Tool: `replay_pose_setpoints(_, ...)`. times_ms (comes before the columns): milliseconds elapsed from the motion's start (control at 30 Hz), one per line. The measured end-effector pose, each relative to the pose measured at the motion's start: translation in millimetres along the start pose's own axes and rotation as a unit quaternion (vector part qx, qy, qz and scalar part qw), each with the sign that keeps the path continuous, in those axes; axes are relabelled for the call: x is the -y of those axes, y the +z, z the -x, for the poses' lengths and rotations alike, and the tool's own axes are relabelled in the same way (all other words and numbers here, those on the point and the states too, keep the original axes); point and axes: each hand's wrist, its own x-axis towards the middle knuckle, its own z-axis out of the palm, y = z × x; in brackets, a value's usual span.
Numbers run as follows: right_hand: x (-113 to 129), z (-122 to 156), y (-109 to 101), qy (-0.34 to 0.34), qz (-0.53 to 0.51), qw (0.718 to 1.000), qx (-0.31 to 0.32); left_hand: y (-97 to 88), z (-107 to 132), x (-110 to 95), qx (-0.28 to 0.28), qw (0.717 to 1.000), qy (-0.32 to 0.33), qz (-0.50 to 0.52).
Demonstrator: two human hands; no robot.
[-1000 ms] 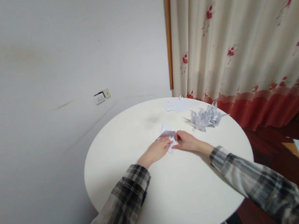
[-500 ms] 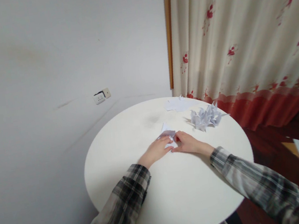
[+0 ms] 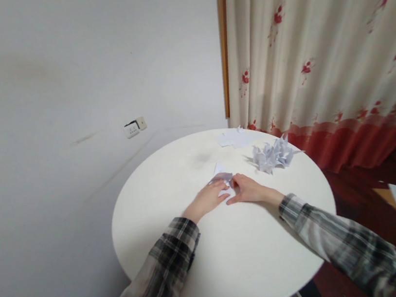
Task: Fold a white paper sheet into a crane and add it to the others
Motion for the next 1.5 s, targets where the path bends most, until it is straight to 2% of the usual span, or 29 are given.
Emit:
replay_pose_setpoints(167,-1,-2,0,0.016,-0.034,0.999,0.001,0.8,0,1,0.008,1.000,0.002,-0.011)
replay_pose_setpoints(333,-2,-1,3,0.003,-0.011,1.000,-0.017,0.6,0,1,0.003,1.000,0.004,-0.004)
replay_pose_setpoints(600,1,0,1,0.001,0.003,1.000,-0.006,-1.3,0,-2,0.004,1.000,-0.006,-0.003)
replay_pose_setpoints(667,2,0,-1,0.003,-0.012,1.000,-0.005,-1.2,0,-2,0.005,1.000,-0.005,-0.007)
replay_pose_setpoints(767,-1,0,-4,0.014,-0.090,0.996,0.004,-0.7,1,-1,0.008,1.000,-0.004,-0.012)
replay_pose_setpoints(833,-9,-1,-4,0.041,-0.155,0.987,-0.009,-0.7,1,-1,0.011,1.000,-0.007,-0.011)
replay_pose_setpoints(933,-25,-4,0,0.077,-0.180,0.977,-0.090,-1.3,2,-3,0.021,1.000,-0.007,-0.002)
replay_pose_setpoints(1067,-38,-7,5,0.021,-0.187,0.976,-0.113,-1.4,4,-8,0.027,0.999,0.016,0.008)
replay_pose_setpoints(1233,-35,-8,8,-0.013,-0.181,0.978,-0.101,0.3,5,-10,0.034,0.999,0.027,0.007)
replay_pose_setpoints(1500,-34,-8,5,-0.068,-0.086,0.986,-0.122,1.2,5,-10,0.040,0.999,0.012,0.013)
